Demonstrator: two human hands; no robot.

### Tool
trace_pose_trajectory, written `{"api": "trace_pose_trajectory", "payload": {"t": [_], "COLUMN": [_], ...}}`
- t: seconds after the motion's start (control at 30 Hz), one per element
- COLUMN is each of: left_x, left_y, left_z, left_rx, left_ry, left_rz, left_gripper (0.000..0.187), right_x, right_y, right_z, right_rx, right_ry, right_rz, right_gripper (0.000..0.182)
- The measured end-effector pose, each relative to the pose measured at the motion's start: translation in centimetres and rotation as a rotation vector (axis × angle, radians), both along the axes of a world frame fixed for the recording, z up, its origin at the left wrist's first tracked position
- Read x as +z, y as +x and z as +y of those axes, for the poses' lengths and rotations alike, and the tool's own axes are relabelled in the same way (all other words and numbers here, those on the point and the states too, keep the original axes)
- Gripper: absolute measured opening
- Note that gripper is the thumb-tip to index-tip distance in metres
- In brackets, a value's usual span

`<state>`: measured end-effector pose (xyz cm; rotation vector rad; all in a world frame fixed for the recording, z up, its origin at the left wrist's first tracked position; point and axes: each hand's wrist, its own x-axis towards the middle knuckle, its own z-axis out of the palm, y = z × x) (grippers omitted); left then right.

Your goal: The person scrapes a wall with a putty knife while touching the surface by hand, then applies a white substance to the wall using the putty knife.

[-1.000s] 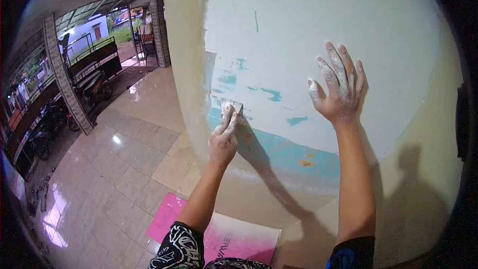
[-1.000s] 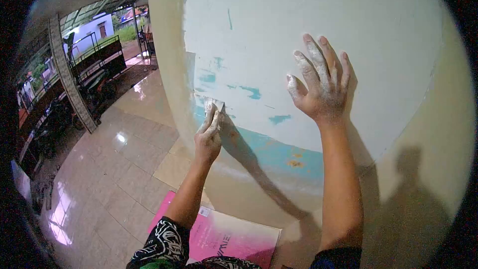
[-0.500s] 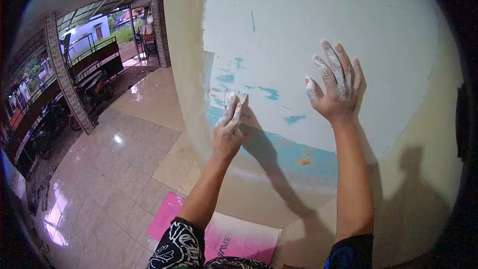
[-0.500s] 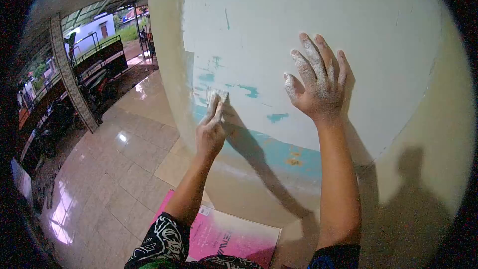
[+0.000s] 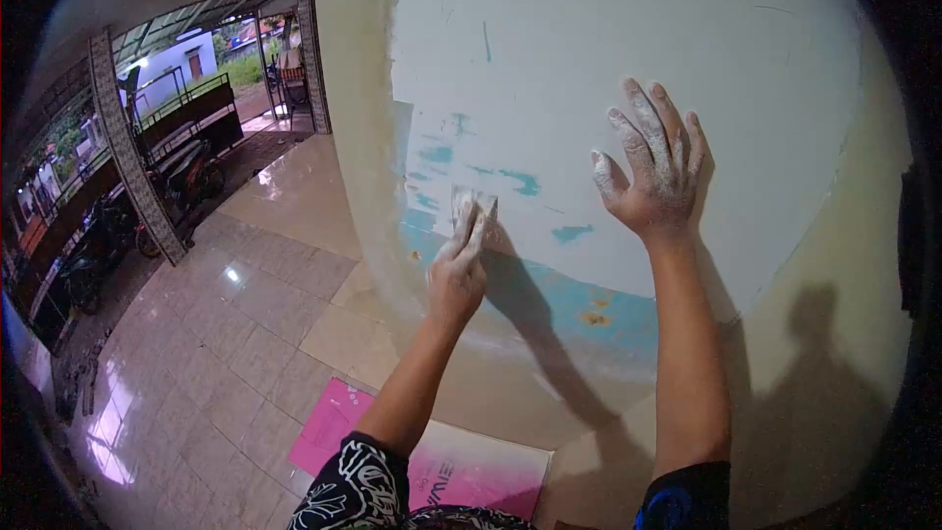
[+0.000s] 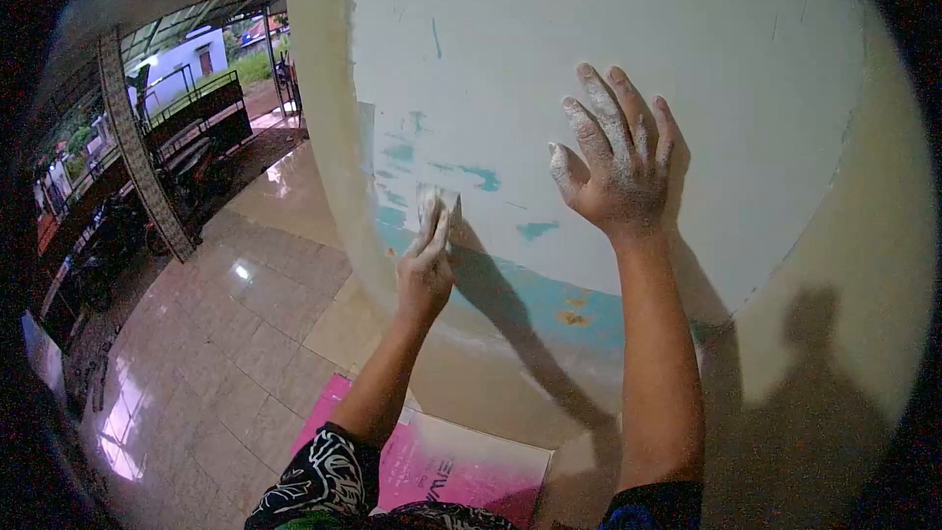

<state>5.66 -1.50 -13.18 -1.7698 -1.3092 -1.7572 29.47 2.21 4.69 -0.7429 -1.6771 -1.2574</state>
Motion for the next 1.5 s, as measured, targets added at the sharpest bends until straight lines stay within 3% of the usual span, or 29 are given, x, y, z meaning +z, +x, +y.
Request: {"api": "trace_pose_trajectory", "payload": {"t": [0.07, 0.1, 0.23, 0.37, 0.47, 0.6, 0.77, 0.97, 1.17, 1.33, 1.4, 1.47, 1.5], "left_x": [-2.6, -2.3, 3.3, -0.8, -0.9, 3.6, -2.4, 3.5, -1.9, 3.4, 1.3, -2.3, -2.6], "left_y": [0.2, 0.2, 0.6, 1.2, 1.0, 1.6, 1.6, 2.0, 1.9, 2.2, 2.6, 3.3, 3.4], "left_z": [0.2, -0.4, -1.5, -0.6, -0.1, -1.5, -0.7, -1.2, 0.3, -1.0, -0.7, -1.7, -1.7], "left_rx": [0.113, 0.090, 0.016, 0.007, 0.019, -0.004, 0.028, -0.013, 0.042, 0.013, 0.016, -0.023, -0.022], "left_ry": [0.013, -0.100, -0.072, -0.013, 0.016, -0.075, -0.143, -0.104, -0.007, -0.012, 0.030, -0.193, -0.159], "left_rz": [0.080, 0.044, 0.024, 0.029, 0.063, 0.009, 0.021, 0.015, 0.105, 0.065, 0.043, 0.002, 0.001], "left_gripper": [0.054, 0.056, 0.052, 0.052, 0.053, 0.053, 0.049, 0.053, 0.062, 0.060, 0.059, 0.050, 0.049], "right_x": [-0.1, -0.2, -0.2, 0.0, -0.2, -0.3, -0.2, 0.1, -0.1, 0.3, 0.7, 0.5, 0.3], "right_y": [-0.2, -0.2, -0.1, -0.1, -0.3, -0.1, -0.4, -0.1, -0.6, -0.3, -0.4, -0.5, -0.5], "right_z": [0.3, 0.1, -0.5, -0.1, 0.2, 0.0, 0.8, 0.3, 0.9, -0.2, -0.1, 0.4, 0.6], "right_rx": [0.008, 0.023, 0.036, 0.028, 0.047, 0.062, 0.069, 0.062, 0.097, 0.079, 0.043, 0.055, 0.064], "right_ry": [-0.011, -0.012, -0.034, -0.008, -0.021, -0.051, -0.028, -0.040, -0.042, -0.047, -0.027, -0.018, -0.012], "right_rz": [0.011, 0.017, 0.036, 0.018, 0.036, 0.034, 0.036, 0.028, 0.049, 0.046, 0.028, 0.032, 0.035], "right_gripper": [0.037, 0.036, 0.035, 0.034, 0.033, 0.035, 0.036, 0.035, 0.033, 0.033, 0.033, 0.033, 0.033]}}
